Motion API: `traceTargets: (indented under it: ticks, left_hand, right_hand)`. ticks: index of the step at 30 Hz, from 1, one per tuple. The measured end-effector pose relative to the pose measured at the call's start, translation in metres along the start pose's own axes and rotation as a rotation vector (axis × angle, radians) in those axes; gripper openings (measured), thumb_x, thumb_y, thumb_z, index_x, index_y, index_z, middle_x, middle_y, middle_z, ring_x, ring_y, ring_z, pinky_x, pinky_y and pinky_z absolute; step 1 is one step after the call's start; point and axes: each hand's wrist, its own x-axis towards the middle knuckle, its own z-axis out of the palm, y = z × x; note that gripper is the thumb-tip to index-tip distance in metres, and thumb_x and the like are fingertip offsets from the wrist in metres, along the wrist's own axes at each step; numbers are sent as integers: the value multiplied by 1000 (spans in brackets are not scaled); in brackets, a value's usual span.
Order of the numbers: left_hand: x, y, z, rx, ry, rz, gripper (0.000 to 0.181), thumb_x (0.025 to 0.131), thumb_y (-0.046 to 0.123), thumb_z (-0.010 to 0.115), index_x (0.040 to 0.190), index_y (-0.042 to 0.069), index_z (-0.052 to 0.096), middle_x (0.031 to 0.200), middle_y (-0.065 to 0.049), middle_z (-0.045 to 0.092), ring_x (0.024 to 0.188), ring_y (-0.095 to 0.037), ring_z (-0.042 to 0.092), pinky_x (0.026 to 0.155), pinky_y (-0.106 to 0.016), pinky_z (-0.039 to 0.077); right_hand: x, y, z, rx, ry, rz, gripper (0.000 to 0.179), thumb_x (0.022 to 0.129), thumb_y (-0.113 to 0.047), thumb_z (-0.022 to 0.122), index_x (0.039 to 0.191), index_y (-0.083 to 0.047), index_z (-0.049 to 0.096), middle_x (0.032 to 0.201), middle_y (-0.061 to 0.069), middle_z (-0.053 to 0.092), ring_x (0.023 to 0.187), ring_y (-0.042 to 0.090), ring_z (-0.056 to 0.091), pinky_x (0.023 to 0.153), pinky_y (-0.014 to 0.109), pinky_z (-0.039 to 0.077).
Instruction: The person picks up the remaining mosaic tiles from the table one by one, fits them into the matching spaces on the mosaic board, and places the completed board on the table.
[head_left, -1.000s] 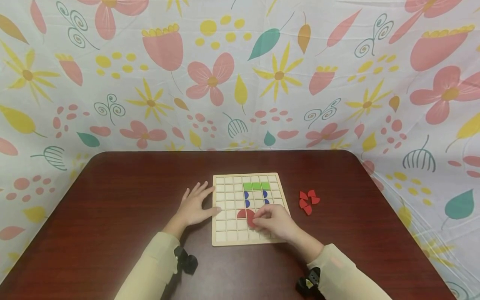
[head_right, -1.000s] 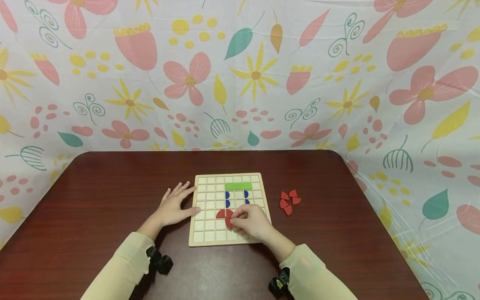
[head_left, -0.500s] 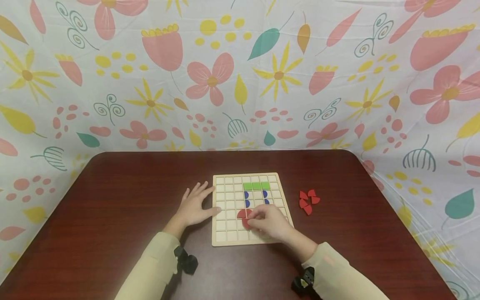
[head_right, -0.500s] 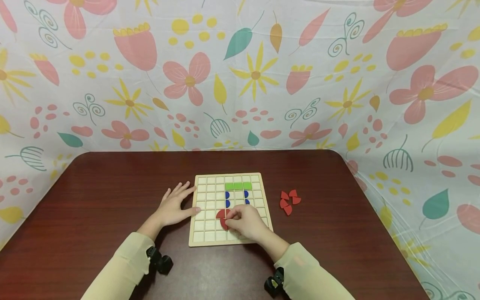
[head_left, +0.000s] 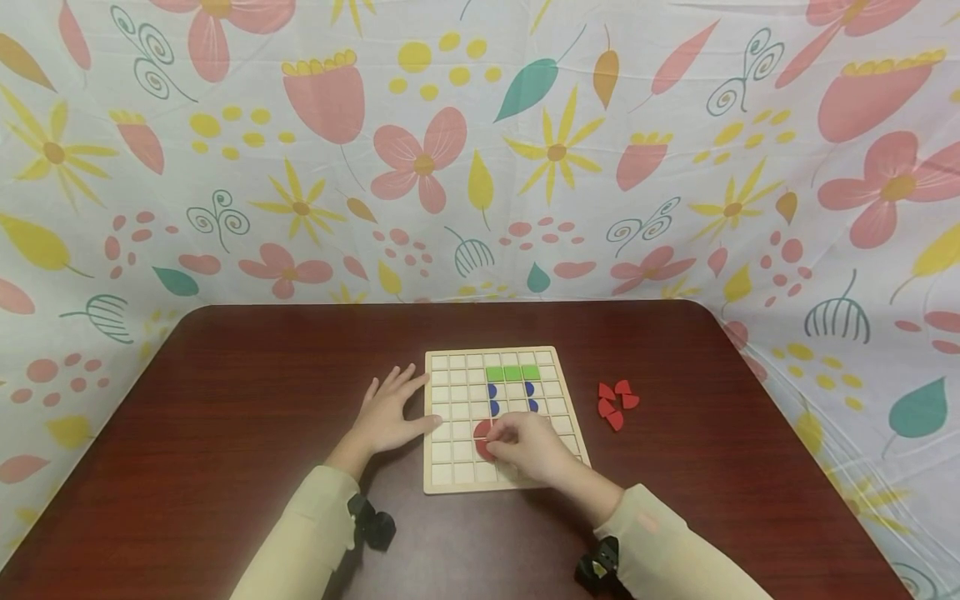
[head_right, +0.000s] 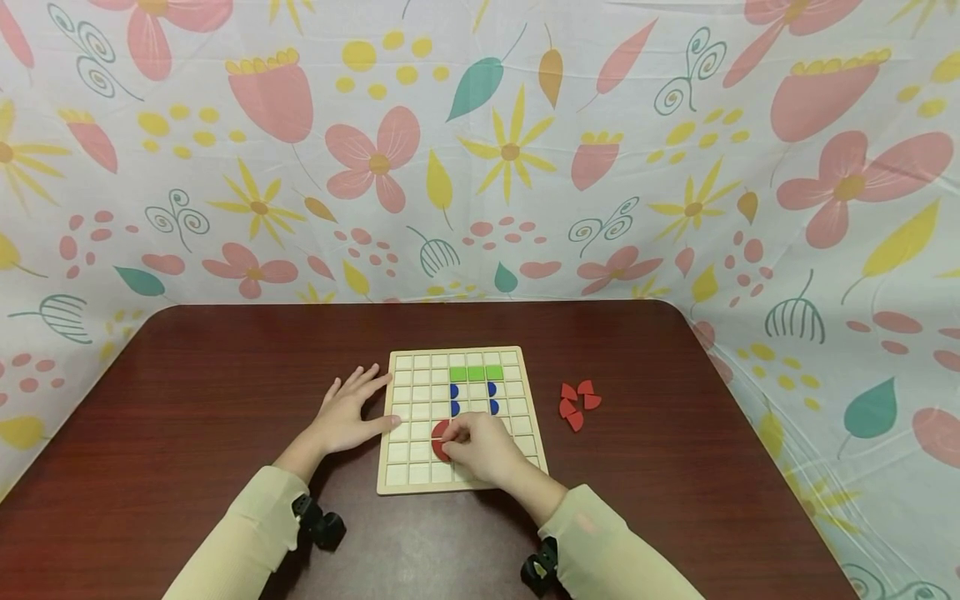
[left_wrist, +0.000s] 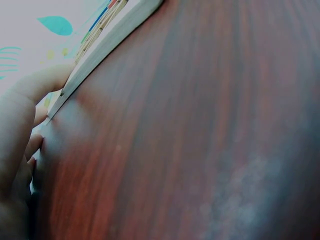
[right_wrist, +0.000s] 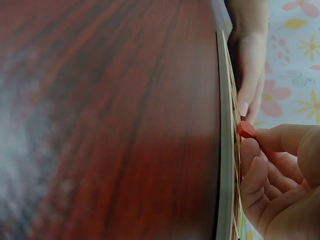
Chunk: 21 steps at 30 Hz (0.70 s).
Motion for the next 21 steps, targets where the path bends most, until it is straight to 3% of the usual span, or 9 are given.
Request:
traceTargets:
  ticks: [10,21]
  left_hand:
    - [0,0,0,0,1,2,77,79,55,63,144,21,41,156,-8,28,146,-32,17,115,-59,7]
    - [0,0,0,0,2,9,77,80,55,63,145,21,41,156,-9,27,146,-32,17,115,-60,7]
  right_hand:
    - [2,-3,0,-50,-5,56,5,83,-10,70,78,-11,68,75,-4,64,71,8,55,64,21,46]
    - [8,-5,-3,-132,-42,25,9,83,-9,68,76,-15,66,73,-7,63,72,8,54,66,23,46]
